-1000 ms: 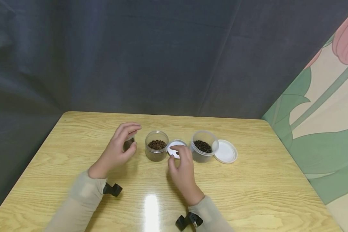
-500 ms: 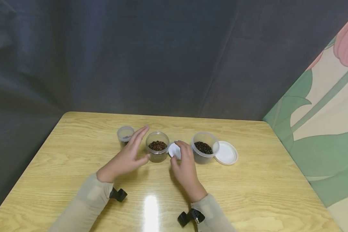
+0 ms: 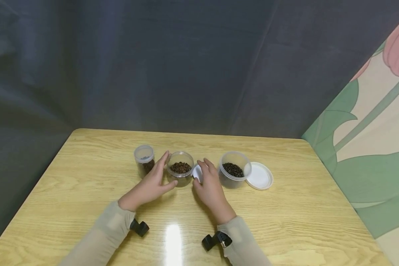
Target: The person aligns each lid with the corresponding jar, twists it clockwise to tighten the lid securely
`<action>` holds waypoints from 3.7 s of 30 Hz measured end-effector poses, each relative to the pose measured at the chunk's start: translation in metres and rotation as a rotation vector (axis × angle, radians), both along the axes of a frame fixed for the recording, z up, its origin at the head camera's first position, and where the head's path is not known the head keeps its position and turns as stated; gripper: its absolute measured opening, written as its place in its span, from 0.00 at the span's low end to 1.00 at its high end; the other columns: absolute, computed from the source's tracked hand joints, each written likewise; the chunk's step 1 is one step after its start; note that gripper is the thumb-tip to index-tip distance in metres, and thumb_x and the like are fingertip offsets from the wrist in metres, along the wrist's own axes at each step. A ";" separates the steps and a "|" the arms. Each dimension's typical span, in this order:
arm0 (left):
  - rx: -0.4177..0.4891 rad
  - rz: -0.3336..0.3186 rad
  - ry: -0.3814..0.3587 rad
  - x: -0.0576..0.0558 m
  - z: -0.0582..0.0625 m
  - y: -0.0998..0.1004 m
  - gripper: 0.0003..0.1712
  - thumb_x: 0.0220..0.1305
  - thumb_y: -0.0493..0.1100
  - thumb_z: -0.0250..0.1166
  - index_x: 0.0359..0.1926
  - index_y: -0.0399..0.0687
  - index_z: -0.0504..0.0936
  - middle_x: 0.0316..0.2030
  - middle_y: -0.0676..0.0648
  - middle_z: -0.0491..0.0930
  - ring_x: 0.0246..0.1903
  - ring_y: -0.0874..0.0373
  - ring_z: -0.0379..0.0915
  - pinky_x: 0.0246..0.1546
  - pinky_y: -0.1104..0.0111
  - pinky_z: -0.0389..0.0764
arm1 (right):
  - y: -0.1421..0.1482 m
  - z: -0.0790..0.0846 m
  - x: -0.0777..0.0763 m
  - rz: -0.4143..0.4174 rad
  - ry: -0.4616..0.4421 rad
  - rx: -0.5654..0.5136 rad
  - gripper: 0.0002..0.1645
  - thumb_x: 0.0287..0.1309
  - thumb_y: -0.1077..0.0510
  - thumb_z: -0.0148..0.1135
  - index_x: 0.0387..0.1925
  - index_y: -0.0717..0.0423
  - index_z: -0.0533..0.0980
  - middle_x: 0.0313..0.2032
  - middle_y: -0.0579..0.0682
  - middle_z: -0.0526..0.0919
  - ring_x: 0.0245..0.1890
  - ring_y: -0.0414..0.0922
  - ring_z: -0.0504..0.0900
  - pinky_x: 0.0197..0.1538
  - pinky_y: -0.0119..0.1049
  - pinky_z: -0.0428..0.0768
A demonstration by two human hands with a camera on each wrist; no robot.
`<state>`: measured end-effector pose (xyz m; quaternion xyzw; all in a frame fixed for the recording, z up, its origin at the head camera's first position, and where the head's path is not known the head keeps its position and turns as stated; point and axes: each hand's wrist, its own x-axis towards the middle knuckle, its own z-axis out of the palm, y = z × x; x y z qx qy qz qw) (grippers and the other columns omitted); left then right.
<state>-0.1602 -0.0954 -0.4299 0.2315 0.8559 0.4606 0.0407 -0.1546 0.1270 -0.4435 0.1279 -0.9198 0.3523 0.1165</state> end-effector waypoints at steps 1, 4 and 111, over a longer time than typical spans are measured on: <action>0.013 0.006 -0.015 0.000 -0.001 0.000 0.59 0.68 0.43 0.68 0.80 0.38 0.32 0.78 0.34 0.43 0.76 0.37 0.46 0.73 0.45 0.58 | 0.000 0.000 -0.001 -0.001 -0.008 0.010 0.35 0.58 0.65 0.66 0.67 0.67 0.70 0.70 0.70 0.64 0.69 0.68 0.64 0.68 0.62 0.70; 0.038 0.020 -0.041 -0.002 -0.003 0.002 0.57 0.69 0.44 0.68 0.80 0.36 0.35 0.77 0.31 0.45 0.75 0.36 0.49 0.72 0.46 0.61 | 0.000 0.000 -0.004 -0.007 -0.020 0.043 0.35 0.57 0.64 0.67 0.67 0.67 0.70 0.70 0.69 0.64 0.70 0.68 0.64 0.69 0.61 0.70; 0.266 -0.249 -0.067 -0.008 -0.040 -0.014 0.48 0.57 0.41 0.78 0.73 0.45 0.60 0.70 0.40 0.68 0.70 0.44 0.64 0.74 0.64 0.63 | -0.002 0.001 -0.027 0.011 -0.049 -0.301 0.31 0.71 0.51 0.61 0.70 0.57 0.69 0.60 0.66 0.69 0.58 0.60 0.71 0.59 0.57 0.78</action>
